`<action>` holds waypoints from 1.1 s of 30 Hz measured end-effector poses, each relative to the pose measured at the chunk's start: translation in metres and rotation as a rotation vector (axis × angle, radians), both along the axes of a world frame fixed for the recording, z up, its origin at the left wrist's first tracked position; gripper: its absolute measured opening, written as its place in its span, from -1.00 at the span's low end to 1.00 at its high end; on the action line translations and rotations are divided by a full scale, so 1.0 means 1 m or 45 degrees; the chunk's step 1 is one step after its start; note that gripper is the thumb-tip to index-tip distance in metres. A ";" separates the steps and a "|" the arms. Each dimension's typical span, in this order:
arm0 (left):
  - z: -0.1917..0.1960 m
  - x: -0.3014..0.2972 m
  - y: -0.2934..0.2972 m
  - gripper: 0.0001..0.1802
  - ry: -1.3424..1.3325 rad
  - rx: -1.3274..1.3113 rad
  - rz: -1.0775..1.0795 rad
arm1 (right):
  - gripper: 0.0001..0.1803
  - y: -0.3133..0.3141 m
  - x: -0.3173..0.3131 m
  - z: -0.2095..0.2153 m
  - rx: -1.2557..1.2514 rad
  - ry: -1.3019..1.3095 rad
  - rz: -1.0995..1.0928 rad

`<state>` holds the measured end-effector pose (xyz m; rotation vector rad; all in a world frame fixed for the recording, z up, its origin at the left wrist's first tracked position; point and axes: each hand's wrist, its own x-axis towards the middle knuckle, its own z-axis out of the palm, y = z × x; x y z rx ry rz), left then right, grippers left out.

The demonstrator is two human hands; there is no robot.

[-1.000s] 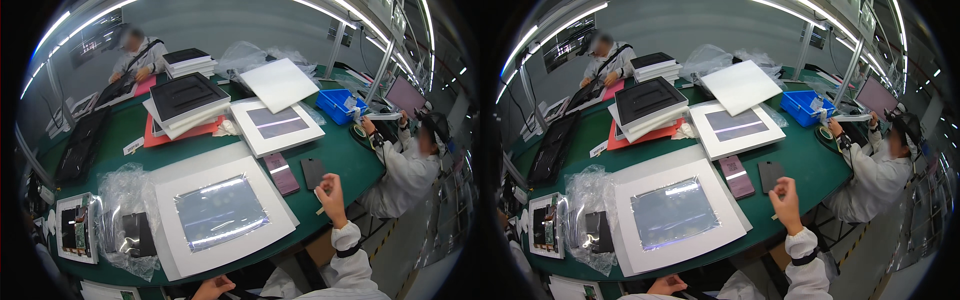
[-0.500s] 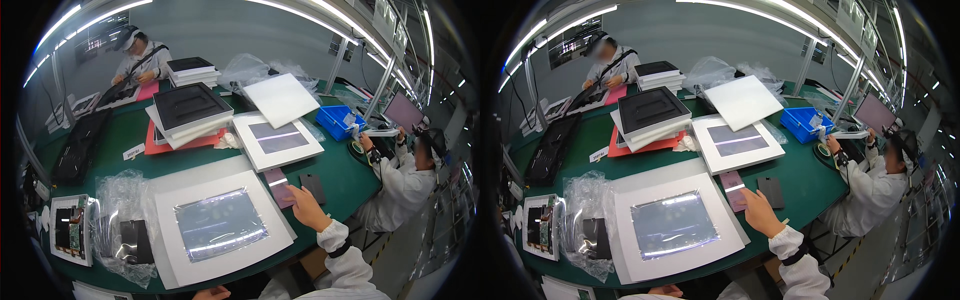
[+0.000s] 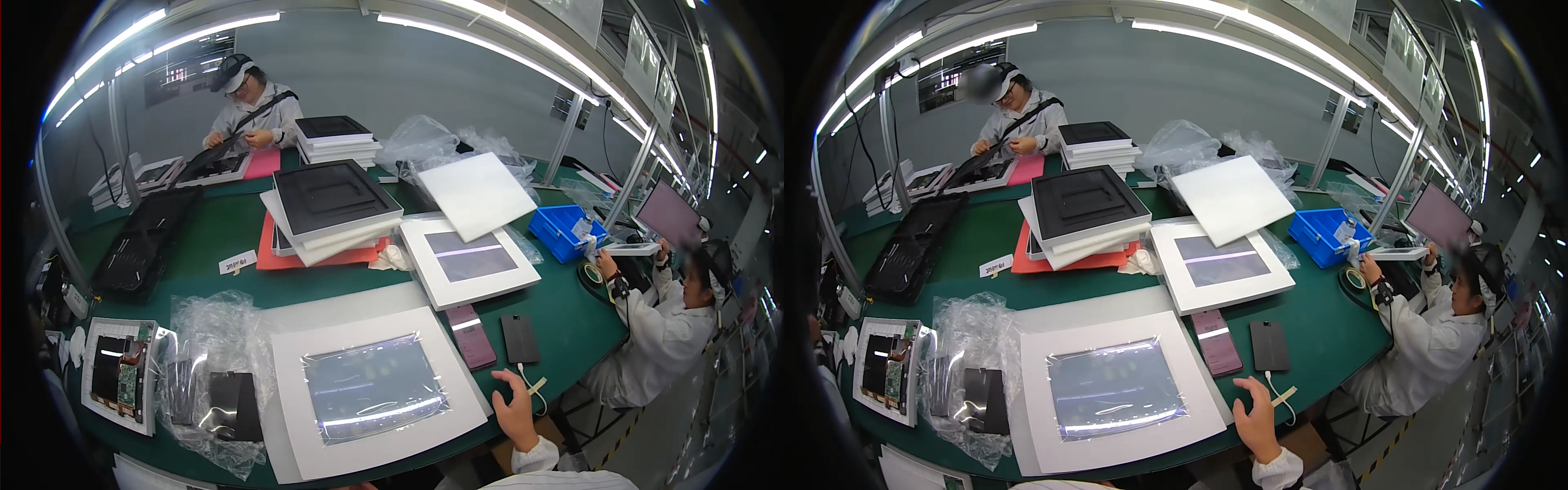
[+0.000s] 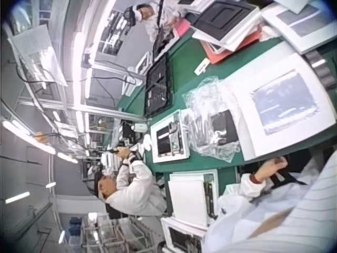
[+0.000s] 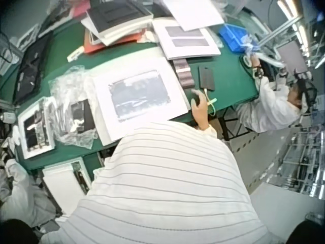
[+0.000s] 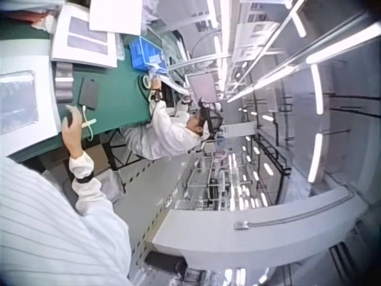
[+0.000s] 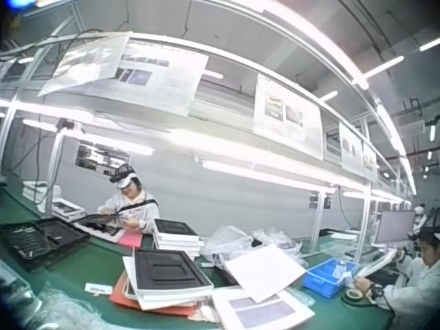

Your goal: The recorder is assembling an electronic device, likely a tablet or screen, by connecting internal components and placing panels.

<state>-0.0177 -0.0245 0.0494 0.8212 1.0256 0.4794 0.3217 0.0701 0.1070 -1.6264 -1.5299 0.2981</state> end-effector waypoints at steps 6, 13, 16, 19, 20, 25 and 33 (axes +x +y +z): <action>-0.014 -0.005 -0.001 -0.81 -0.035 0.195 -0.091 | -0.82 -0.003 -0.018 -0.020 0.358 0.129 -0.258; -0.005 -0.001 0.004 -0.81 -0.062 0.075 -0.033 | -0.84 0.004 -0.019 -0.019 0.399 -0.111 -0.273; 0.000 0.000 0.007 -0.83 0.034 0.030 -0.012 | -0.85 0.013 -0.021 -0.017 0.417 -0.094 -0.249; -0.013 -0.001 0.002 -0.84 0.100 0.285 -0.087 | -0.85 0.004 -0.017 -0.018 0.422 -0.097 -0.280; -0.019 -0.003 0.001 -0.85 0.062 0.362 -0.120 | -0.85 0.003 -0.017 -0.019 0.412 -0.125 -0.280; -0.020 0.000 -0.001 -0.86 -0.056 0.434 -0.174 | -0.86 -0.003 -0.016 -0.025 0.391 -0.129 -0.266; -0.018 -0.001 -0.001 -0.85 0.026 0.446 -0.152 | -0.87 0.000 -0.016 -0.023 0.396 -0.132 -0.258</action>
